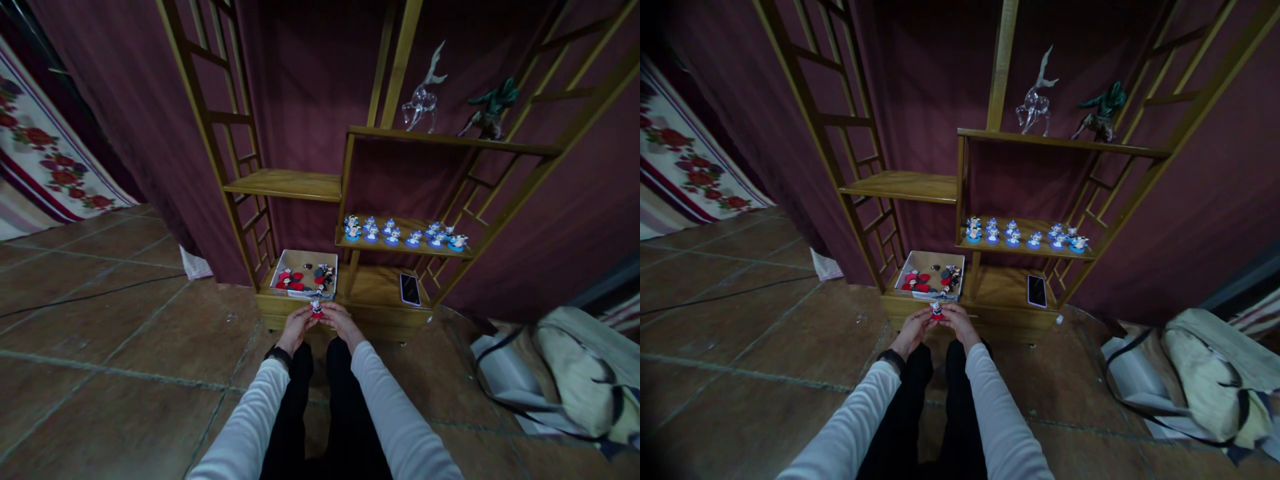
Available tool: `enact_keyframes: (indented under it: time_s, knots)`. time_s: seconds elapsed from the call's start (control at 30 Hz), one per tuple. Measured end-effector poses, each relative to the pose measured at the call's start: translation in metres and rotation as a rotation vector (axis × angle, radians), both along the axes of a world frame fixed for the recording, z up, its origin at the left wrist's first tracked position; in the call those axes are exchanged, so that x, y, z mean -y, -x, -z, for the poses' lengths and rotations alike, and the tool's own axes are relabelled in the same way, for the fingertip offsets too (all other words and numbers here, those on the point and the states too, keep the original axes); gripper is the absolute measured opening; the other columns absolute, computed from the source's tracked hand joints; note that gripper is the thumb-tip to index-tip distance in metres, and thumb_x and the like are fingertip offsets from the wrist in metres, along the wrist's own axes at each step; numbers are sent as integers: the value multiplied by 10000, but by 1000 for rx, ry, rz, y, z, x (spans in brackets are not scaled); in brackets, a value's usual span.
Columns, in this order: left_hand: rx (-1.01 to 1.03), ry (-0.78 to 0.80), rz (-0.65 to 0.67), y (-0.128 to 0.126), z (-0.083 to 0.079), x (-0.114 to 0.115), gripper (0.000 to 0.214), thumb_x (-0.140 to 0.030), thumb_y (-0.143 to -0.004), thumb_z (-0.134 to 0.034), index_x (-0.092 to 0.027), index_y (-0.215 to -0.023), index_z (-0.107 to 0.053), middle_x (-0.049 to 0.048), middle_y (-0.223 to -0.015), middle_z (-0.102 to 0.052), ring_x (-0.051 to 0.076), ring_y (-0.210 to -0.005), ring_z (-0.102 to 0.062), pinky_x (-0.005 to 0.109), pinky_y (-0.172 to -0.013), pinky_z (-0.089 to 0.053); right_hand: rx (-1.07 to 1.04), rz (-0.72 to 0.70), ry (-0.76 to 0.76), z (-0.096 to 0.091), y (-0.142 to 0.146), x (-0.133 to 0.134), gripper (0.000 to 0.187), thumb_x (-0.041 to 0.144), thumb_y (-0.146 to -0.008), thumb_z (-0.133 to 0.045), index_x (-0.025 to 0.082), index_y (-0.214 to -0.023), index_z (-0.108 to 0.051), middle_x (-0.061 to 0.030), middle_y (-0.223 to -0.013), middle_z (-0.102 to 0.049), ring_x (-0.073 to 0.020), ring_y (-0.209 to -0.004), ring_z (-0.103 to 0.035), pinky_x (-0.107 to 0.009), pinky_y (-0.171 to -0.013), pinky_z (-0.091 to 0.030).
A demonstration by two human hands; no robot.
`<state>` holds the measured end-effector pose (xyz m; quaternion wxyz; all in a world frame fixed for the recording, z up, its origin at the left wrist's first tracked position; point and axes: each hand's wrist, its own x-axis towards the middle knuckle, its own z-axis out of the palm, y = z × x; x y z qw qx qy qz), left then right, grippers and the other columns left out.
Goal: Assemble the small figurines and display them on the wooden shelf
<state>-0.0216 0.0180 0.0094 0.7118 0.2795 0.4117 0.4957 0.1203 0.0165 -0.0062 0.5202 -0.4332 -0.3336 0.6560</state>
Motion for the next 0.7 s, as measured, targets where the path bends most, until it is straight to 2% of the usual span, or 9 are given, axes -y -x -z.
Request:
enact_keyframes:
  time_s: [0.33,0.7]
  knots:
    - [-3,-7,3,0,4,-2,174,-78,-683,-651,-92,-856,-648,80,-700,-682,112,-587,-631,222,-615,-522,6,-10,-29,-4,1,3,339,333,-568,-735,169,-849,-642,-49,-857,-679,-151,-752,-630,-309,-750,-471]
    - [-29,-9,-7,0,4,-2,154,-49,-667,-646,-92,-815,-649,76,-676,-676,118,-586,-633,217,-595,-518,36,4,-21,-4,1,3,300,312,-542,-738,168,-788,-643,-38,-780,-683,-156,-698,-635,-329,-737,-481]
